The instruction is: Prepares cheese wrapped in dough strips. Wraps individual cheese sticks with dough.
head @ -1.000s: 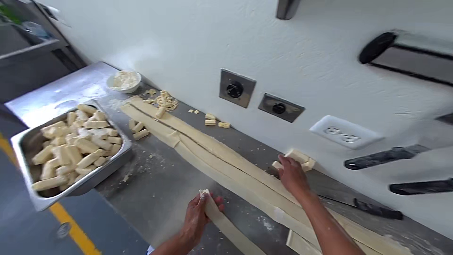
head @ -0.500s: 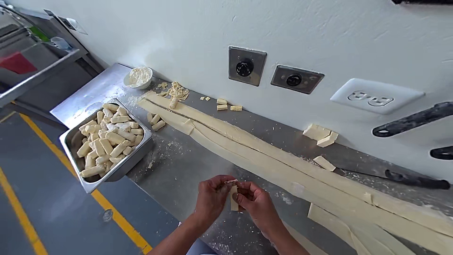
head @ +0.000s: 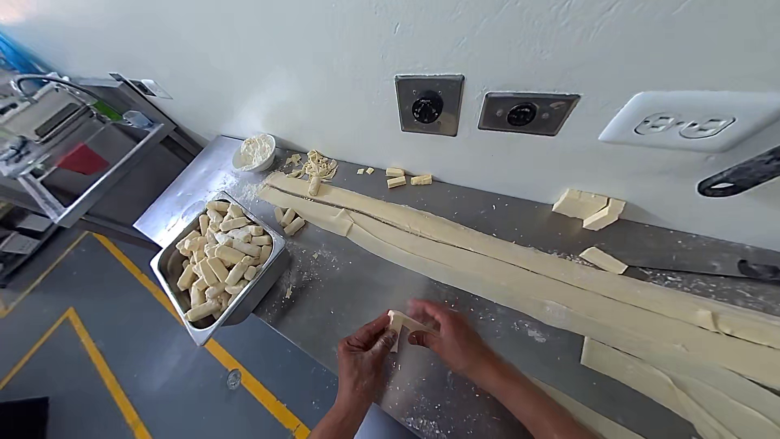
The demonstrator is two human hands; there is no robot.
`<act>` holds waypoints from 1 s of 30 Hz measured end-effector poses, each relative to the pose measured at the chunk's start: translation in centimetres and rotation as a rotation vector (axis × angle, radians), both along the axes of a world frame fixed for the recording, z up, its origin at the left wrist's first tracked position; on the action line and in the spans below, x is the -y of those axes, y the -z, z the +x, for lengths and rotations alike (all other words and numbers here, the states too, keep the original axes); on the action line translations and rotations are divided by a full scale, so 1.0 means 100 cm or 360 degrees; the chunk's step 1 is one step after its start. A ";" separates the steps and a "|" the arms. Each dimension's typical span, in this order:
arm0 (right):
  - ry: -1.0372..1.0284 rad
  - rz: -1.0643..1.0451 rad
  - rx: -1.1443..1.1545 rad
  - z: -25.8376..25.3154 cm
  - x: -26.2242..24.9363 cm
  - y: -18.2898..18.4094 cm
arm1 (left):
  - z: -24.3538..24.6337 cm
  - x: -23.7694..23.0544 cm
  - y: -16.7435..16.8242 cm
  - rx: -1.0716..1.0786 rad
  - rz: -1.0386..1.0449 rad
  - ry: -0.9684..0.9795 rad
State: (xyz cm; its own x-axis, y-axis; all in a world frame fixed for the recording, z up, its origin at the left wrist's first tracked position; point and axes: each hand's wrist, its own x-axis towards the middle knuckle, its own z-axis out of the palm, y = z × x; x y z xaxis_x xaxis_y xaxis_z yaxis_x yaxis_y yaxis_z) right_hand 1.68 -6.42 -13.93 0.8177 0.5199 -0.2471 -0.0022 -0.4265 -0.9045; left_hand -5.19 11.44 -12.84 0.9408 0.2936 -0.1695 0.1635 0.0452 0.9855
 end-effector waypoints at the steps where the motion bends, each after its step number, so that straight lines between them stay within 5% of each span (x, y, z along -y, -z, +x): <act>1: -0.0137 -0.0017 -0.0202 0.004 -0.003 0.003 | 0.005 -0.004 0.004 -0.0064 0.0018 -0.0040; 4: -0.0314 0.0035 -0.0592 -0.005 -0.009 0.006 | 0.024 -0.014 0.026 -0.0087 0.0479 -0.0017; 7: -0.0309 0.0229 -0.0884 -0.024 0.001 0.007 | 0.031 -0.026 0.060 0.0333 0.1307 0.0289; 9: -0.0261 0.0327 -0.0974 -0.035 0.014 0.008 | 0.026 -0.034 0.072 0.0572 0.1554 0.0520; 12: -0.0156 0.0345 -0.1038 -0.041 0.032 0.005 | 0.021 -0.040 0.072 0.0696 0.1523 0.0718; 18: -0.0066 0.0200 -0.0929 -0.043 0.041 0.003 | 0.038 -0.037 0.069 0.0414 0.1352 0.0650; 24: -0.0292 0.0104 -0.0773 -0.050 0.036 -0.002 | 0.026 -0.030 0.075 0.0658 0.1599 0.0694; 30: -0.0474 0.0050 -0.0695 -0.055 0.034 0.000 | 0.028 -0.032 0.067 0.0531 0.1458 0.0728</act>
State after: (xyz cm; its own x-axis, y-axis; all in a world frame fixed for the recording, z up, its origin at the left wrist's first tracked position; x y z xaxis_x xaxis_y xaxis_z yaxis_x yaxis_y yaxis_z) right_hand -3.79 -9.81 -13.88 0.4578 0.7266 -0.5123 -0.2641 -0.4390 -0.8588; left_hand -2.42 14.67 -19.54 0.9516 -0.2130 0.2215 -0.3057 -0.7299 0.6114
